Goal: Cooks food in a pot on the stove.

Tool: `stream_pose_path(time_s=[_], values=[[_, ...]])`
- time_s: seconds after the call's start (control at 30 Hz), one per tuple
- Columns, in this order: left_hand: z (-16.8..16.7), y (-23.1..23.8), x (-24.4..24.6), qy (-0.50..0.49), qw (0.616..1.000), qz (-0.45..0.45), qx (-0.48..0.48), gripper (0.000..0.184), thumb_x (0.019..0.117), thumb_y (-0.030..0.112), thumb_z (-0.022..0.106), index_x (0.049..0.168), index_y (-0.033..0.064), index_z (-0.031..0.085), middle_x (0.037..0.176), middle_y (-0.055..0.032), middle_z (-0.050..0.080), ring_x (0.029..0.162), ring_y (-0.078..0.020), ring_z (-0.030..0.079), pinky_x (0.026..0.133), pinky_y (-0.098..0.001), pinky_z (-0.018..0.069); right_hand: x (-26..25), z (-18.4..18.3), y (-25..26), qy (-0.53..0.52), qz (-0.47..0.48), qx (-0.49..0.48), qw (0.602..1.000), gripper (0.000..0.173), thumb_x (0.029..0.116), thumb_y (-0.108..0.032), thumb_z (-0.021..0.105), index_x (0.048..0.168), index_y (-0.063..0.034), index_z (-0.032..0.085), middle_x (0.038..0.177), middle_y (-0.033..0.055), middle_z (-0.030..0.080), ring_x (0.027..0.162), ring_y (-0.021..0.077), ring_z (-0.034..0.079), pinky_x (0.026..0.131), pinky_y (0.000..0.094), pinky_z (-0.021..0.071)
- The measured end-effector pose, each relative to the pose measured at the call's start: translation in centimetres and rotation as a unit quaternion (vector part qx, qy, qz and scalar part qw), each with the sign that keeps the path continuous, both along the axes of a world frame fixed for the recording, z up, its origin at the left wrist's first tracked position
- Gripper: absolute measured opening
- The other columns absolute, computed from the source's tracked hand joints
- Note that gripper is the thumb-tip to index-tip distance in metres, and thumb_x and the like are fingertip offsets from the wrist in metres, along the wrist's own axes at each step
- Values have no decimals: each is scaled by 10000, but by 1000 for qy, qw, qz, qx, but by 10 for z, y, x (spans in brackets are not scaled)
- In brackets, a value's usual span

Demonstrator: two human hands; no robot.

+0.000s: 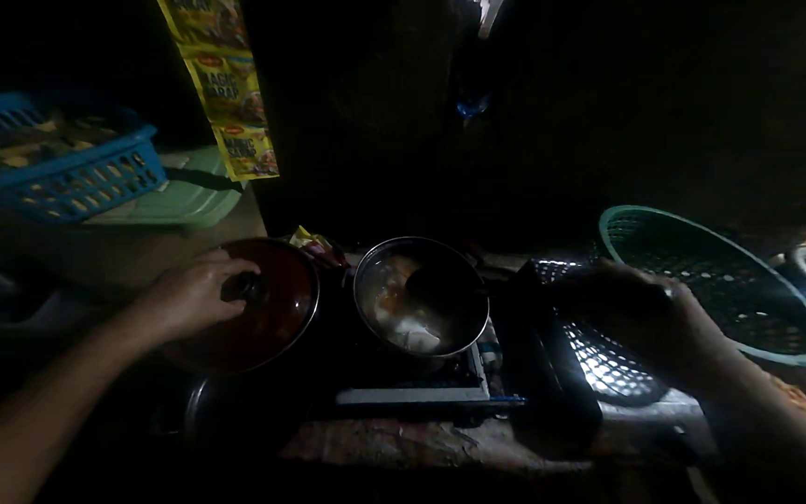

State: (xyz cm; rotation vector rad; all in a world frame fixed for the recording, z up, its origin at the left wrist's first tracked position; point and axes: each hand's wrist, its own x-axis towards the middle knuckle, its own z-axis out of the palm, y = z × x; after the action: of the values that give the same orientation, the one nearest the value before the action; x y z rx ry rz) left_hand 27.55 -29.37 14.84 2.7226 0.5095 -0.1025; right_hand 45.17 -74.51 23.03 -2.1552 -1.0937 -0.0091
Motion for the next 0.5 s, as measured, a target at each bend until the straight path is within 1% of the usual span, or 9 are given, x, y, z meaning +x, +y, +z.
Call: stream_pose_path(time_s=[0.07,0.1,0.13,0.17,0.2,0.23,0.33,0.4,0.5], values=[[0,2,-1,-5,1000,1,3,478,886,68,784,1341,46,642,1285,-258,606,1206,-441,577,1007,-631,449,-10,-4,-10,-77,53,-27,995,111,886,-149,658,987,-140,704,861,-85,669,741,-23,629,642,168,555],[0,3,-1,-8,1000,1,6,477,887,71,784,1342,49,644,1284,-256,609,1204,-442,579,1003,-635,450,-16,-5,-14,-139,84,-43,986,129,895,-178,636,994,-141,710,909,-57,668,800,10,640,684,196,566],[0,3,0,-10,1000,3,7,476,889,78,783,1343,51,643,1283,-256,607,1201,-442,579,997,-637,452,-24,-6,-17,-196,113,-49,973,136,909,-180,613,996,-126,702,926,0,668,830,73,658,698,244,574],[0,4,1,-11,1000,4,8,478,891,86,783,1346,52,640,1284,-259,604,1198,-443,580,992,-639,454,-34,-6,-18,-238,136,-51,960,140,959,-172,598,1028,-105,701,936,60,682,851,141,680,707,289,582],[0,4,3,-10,1000,8,8,482,896,100,783,1352,55,635,1294,-259,594,1197,-445,579,987,-644,456,-43,-6,-19,-272,144,-56,950,134,1011,-182,570,1063,-109,670,938,86,671,857,182,679,701,310,573],[0,4,6,-10,1000,11,8,480,894,107,787,1349,58,638,1296,-260,589,1188,-447,582,976,-647,462,-52,-8,-20,-298,143,-52,942,135,1029,-181,554,1089,-115,655,942,96,668,858,203,676,698,316,564],[0,-1,19,-7,1000,14,-4,478,899,102,780,1349,45,632,1283,-269,581,1175,-448,581,976,-633,469,-67,-12,-21,-315,151,-25,937,132,1052,-165,533,1119,-106,630,1032,116,684,941,212,678,780,288,559],[0,-4,29,1,1000,14,-7,482,907,108,772,1359,39,623,1292,-269,577,1186,-442,579,988,-619,469,-69,-15,-23,-304,151,-4,941,116,1049,-164,537,1113,-102,612,1005,113,660,914,199,659,764,271,540],[-1,-8,38,2,1000,16,-9,468,906,102,766,1353,56,632,1300,-251,574,1183,-428,580,977,-613,474,-69,-20,-28,-288,133,11,948,144,1040,-167,553,1153,-111,622,1021,107,667,952,184,668,797,259,550]])
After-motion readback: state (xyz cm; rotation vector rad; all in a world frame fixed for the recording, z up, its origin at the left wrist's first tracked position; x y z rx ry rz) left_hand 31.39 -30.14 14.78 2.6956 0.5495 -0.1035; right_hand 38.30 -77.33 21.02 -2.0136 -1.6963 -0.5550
